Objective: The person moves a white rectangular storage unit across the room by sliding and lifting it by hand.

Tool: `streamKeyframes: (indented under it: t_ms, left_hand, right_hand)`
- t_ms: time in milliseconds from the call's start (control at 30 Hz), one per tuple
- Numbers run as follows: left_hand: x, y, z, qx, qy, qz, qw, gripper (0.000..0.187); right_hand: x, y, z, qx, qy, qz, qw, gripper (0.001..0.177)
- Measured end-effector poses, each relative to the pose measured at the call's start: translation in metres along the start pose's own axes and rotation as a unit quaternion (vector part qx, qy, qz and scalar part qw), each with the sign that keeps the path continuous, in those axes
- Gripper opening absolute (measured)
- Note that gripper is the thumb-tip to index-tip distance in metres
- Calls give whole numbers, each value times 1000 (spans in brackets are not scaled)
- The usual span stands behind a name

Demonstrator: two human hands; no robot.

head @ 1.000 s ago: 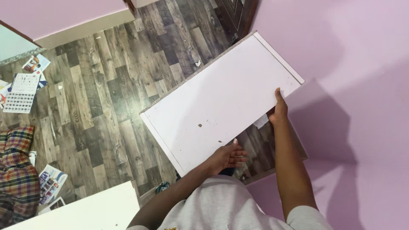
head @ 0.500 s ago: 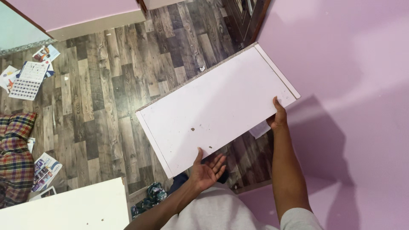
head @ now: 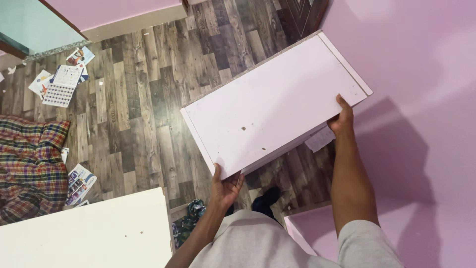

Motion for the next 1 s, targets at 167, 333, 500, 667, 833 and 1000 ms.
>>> streamKeyframes:
  t_ms: [167,333,500,667,833,1000]
  left_hand:
    - [6,19,7,-61,-1,49,997,66]
    - [9,37,16,-115,-29,85,989,62]
    - [2,58,26,-175,-56,142,973,53]
    - [-11,77,22,-234,-64,230,942,47]
    - [-9,99,19,-321,-58,269,906,50]
    - [-9,99,25,-416,-56,211,883,70]
  right_hand:
    - [39,0,21,5,24,11,1000,67]
    - [108,0,68,4,84,54,995,70]
    - [214,13,107,-31,165,108,980,69]
    - [301,35,106,-61,228,167,957,60]
    - [344,57,93,-101,237,196,946,59]
    - [342,64,79,-119,291,213,925,59]
Point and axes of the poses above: each hand's wrist, its own x-axis away from the middle knuckle, its own z-axis out of the back of the hand, y = z × x, the point moved 3 cm from there along -x, towards the middle knuckle, and after that the axes turned 8 degrees about x, right-handed, at the moved point
